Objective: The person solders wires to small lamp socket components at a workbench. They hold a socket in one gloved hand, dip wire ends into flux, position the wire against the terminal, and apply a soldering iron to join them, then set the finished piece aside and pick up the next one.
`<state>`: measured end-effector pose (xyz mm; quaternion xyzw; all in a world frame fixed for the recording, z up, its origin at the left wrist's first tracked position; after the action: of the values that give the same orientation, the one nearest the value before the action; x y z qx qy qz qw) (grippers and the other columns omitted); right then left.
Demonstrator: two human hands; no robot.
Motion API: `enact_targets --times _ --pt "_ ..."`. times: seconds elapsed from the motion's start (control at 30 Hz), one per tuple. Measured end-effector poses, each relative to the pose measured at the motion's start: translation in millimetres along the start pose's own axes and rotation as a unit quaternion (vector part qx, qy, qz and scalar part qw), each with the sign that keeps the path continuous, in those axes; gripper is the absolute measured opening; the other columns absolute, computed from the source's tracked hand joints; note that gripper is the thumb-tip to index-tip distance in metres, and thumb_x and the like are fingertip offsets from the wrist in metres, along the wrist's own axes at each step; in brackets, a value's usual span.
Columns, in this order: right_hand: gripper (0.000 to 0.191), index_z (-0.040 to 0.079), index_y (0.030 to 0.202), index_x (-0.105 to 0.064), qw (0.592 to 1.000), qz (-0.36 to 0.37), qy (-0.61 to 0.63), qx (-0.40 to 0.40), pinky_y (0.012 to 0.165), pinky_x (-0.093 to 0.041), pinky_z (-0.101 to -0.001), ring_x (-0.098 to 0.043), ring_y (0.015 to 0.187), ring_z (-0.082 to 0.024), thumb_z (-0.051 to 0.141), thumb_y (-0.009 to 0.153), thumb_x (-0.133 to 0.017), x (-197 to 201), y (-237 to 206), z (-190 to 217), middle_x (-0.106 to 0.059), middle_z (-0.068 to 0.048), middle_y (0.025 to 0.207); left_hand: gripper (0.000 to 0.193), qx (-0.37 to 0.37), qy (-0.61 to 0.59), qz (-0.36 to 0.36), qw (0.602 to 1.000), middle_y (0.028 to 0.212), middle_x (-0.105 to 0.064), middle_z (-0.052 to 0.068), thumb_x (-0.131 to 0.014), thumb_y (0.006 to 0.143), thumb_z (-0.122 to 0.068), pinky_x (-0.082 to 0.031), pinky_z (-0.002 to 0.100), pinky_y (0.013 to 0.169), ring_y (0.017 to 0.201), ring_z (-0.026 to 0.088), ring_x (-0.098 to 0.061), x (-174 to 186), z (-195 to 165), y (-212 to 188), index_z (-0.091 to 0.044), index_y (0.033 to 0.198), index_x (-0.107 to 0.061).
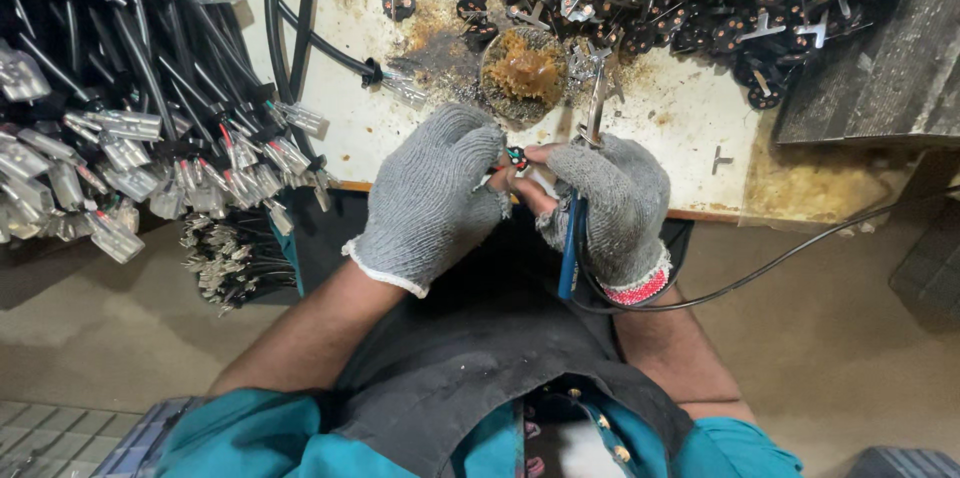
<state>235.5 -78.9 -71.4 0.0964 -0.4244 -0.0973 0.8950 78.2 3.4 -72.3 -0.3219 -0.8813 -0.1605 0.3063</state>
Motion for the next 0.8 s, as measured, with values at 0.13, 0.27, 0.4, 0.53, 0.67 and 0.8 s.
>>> enact_targets --times 0.13,0.27,0.4,0.53,0.67,0.8 --pt "0.030 0.013 0.109 -0.073 1.000 0.016 0.015 -0.004 0.075 -0.054 -0.0377 -0.073 0.086 -0.027 0.023 0.086 -0.090 0.8 -0.9 -0.4 -0.078 -0.005 0.099 0.021 0.022 0.021 0.005 1.000 0.100 -0.062 0.013 -0.078 0.081 -0.015 -0.053 0.045 0.077 0.093 0.036 -0.064 -2.6 -1.2 -1.2 -0.007 0.096 -0.066" --pt "0.031 0.013 0.108 -0.074 1.000 -0.006 -0.004 0.008 0.075 -0.054 -0.0386 -0.072 0.084 -0.029 0.023 0.084 -0.090 2.3 0.7 3.6 -0.077 -0.007 0.098 0.018 0.005 0.042 -0.025 0.999 0.102 -0.063 0.012 -0.077 0.086 -0.015 -0.053 0.044 0.076 0.092 0.035 -0.065 -3.1 -4.9 -3.2 -0.007 0.098 -0.066" --pt "0.029 0.013 0.109 -0.076 1.000 -0.005 -0.020 0.015 0.071 -0.052 -0.0411 -0.068 0.079 -0.030 0.022 0.085 -0.088 6.8 1.5 7.3 -0.075 -0.007 0.093 0.018 -0.009 0.049 -0.037 0.998 0.101 -0.064 0.012 -0.077 0.084 -0.015 -0.054 0.044 0.076 0.092 0.034 -0.066 -3.0 -7.4 -2.6 -0.007 0.095 -0.064" --pt "0.040 0.010 0.112 -0.075 0.994 0.053 0.089 -0.042 0.066 -0.047 -0.0410 -0.064 0.071 -0.027 0.037 0.084 -0.084 21.8 -10.6 1.8 -0.067 -0.006 0.080 0.016 -0.013 0.053 -0.044 0.998 0.099 -0.065 0.011 -0.077 0.083 -0.014 -0.054 0.044 0.073 0.090 0.034 -0.067 -0.3 -9.4 0.3 -0.008 0.093 -0.065" --pt "0.048 0.006 0.108 -0.074 0.999 0.009 -0.018 0.035 0.067 -0.045 -0.0453 -0.062 0.072 -0.032 0.046 0.082 -0.068 20.5 -25.9 5.7 -0.063 -0.010 0.081 0.013 -0.016 0.050 -0.049 0.997 0.098 -0.066 0.011 -0.076 0.083 -0.012 -0.055 0.044 0.072 0.087 0.033 -0.067 3.9 -8.2 2.8 -0.008 0.090 -0.066" --pt "0.027 0.011 0.106 -0.070 0.997 -0.007 0.071 0.035 0.069 -0.049 -0.0423 -0.064 0.076 -0.030 0.037 0.101 -0.068 17.9 -36.1 1.2 -0.064 -0.007 0.088 0.013 -0.016 0.045 -0.030 0.998 0.097 -0.066 0.012 -0.077 0.082 -0.012 -0.054 0.043 0.071 0.086 0.033 -0.067 3.7 -4.8 5.3 -0.007 0.087 -0.066"
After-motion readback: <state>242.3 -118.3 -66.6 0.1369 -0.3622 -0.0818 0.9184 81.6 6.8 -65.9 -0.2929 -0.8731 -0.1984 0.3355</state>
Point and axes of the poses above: each hand's wrist, its own y-axis towards the middle knuckle, its own x-axis out of the back of the hand, z = x × y, the point moved 4 cm from there along y, towards the middle knuckle
